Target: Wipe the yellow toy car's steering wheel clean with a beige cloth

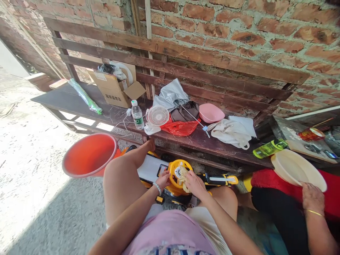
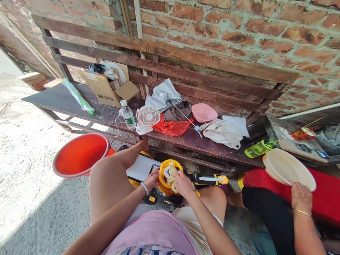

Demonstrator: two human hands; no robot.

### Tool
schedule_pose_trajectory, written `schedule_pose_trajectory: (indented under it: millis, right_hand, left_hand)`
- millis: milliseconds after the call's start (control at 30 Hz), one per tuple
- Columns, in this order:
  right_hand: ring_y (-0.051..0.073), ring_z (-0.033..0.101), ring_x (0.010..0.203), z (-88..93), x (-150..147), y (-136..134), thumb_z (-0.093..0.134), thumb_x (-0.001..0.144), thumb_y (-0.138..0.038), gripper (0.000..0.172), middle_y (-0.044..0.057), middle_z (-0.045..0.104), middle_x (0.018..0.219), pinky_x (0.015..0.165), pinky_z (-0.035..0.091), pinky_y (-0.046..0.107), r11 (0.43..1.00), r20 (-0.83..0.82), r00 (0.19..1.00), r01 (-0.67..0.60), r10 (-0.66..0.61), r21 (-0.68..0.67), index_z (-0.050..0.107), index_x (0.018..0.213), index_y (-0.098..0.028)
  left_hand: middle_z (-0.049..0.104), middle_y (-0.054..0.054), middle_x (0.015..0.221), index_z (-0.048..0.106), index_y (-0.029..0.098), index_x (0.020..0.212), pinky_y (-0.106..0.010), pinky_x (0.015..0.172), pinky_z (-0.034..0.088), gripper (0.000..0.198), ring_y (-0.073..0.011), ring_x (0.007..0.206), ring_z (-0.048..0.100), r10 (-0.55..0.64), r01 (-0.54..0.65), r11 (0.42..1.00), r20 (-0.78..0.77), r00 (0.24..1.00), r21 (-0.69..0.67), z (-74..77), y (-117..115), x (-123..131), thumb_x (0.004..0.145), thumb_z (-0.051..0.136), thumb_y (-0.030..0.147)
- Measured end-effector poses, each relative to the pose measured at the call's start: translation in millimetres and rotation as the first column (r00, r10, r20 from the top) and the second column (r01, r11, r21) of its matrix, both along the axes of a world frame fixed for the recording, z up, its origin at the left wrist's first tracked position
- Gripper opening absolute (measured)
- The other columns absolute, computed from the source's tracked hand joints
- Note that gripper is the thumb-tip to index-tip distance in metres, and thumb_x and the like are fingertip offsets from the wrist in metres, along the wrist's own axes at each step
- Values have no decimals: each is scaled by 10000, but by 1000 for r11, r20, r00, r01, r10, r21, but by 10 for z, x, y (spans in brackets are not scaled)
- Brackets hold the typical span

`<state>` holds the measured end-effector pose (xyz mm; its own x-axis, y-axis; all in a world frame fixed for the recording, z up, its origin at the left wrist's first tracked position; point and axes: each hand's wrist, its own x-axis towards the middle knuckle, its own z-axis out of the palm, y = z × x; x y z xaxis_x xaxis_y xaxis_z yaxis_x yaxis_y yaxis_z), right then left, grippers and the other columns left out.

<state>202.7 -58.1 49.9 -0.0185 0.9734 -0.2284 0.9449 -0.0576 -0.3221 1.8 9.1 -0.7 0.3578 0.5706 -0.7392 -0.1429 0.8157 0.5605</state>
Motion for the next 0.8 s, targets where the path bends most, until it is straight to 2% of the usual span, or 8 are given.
schedule_pose_trajectory:
  millis: [100, 167, 267, 333, 400, 500, 633, 800]
  right_hand:
    - [184, 642, 1062, 21, -27, 171, 545, 960, -257, 309, 59, 600, 1240, 915, 476, 254, 987, -4, 991, 131, -131, 89, 668, 1244, -258]
    - [195, 648, 1063, 41, -69, 280, 525, 986, -302, 337, 77, 588, 1270, 884, 484, 263, 964, 34, 966, 255, -258, 80, 640, 1299, -252]
    - [211, 661, 1063, 24, -111, 350, 481, 1013, -333, 392, 106, 595, 1285, 839, 484, 273, 910, 86, 906, 416, -414, 4, 569, 1382, -234]
    - [225, 670, 1071, -40, -115, 300, 454, 1024, -356, 432, 136, 597, 1317, 840, 488, 287, 875, 62, 874, 483, -481, -25, 516, 1425, -208]
    - [244, 679, 1083, -148, -109, 179, 430, 1026, -388, 460, 173, 607, 1337, 858, 498, 308, 846, -15, 846, 532, -533, -45, 504, 1424, -169]
    - [283, 701, 1075, -364, -114, -82, 368, 1027, -461, 473, 197, 699, 1200, 886, 513, 352, 784, -179, 764, 611, -620, -108, 597, 1286, -138]
    - [299, 718, 1070, -615, -171, -400, 351, 973, -628, 547, 163, 762, 1060, 908, 534, 380, 751, -414, 654, 649, -634, -125, 689, 1061, -208]
    - [286, 727, 1043, -652, -192, -543, 379, 885, -734, 611, 132, 779, 1066, 899, 555, 381, 706, -563, 513, 682, -648, -191, 705, 990, -228]
  left_hand:
    - [687, 6, 711, 623, 189, 977, -246, 694, 550, 37, -126, 610, 651, -139, 164, 980, -196, 971, 116, -20, -51, 9, 939, 624, 191]
    - [666, 11, 652, 616, 197, 927, -252, 692, 559, 30, -141, 606, 666, -200, 255, 955, -302, 932, 154, -42, -75, 18, 952, 615, 214]
    - [656, 7, 620, 598, 200, 916, -277, 689, 575, 94, -162, 592, 681, -246, 323, 930, -355, 902, 175, -78, -83, 16, 970, 602, 277]
    - [662, 1, 627, 589, 199, 921, -282, 669, 574, 126, -161, 562, 672, -272, 347, 921, -347, 898, 176, -95, -73, 5, 976, 599, 312]
    - [655, 8, 628, 591, 201, 937, -282, 655, 569, 143, -157, 539, 663, -273, 337, 926, -318, 908, 168, -104, -63, -3, 964, 626, 337]
    - [634, 24, 610, 589, 207, 963, -276, 640, 556, 158, -153, 514, 649, -231, 275, 950, -263, 937, 145, -106, -64, 2, 937, 675, 337]
    - [617, 21, 585, 580, 211, 937, -273, 636, 530, 88, -157, 512, 632, -194, 237, 963, -281, 940, 130, -82, -88, 26, 955, 639, 274]
    - [581, 31, 582, 585, 224, 905, -307, 731, 544, 104, -197, 626, 674, -129, 156, 983, -236, 963, 98, -6, -107, 28, 919, 687, 239]
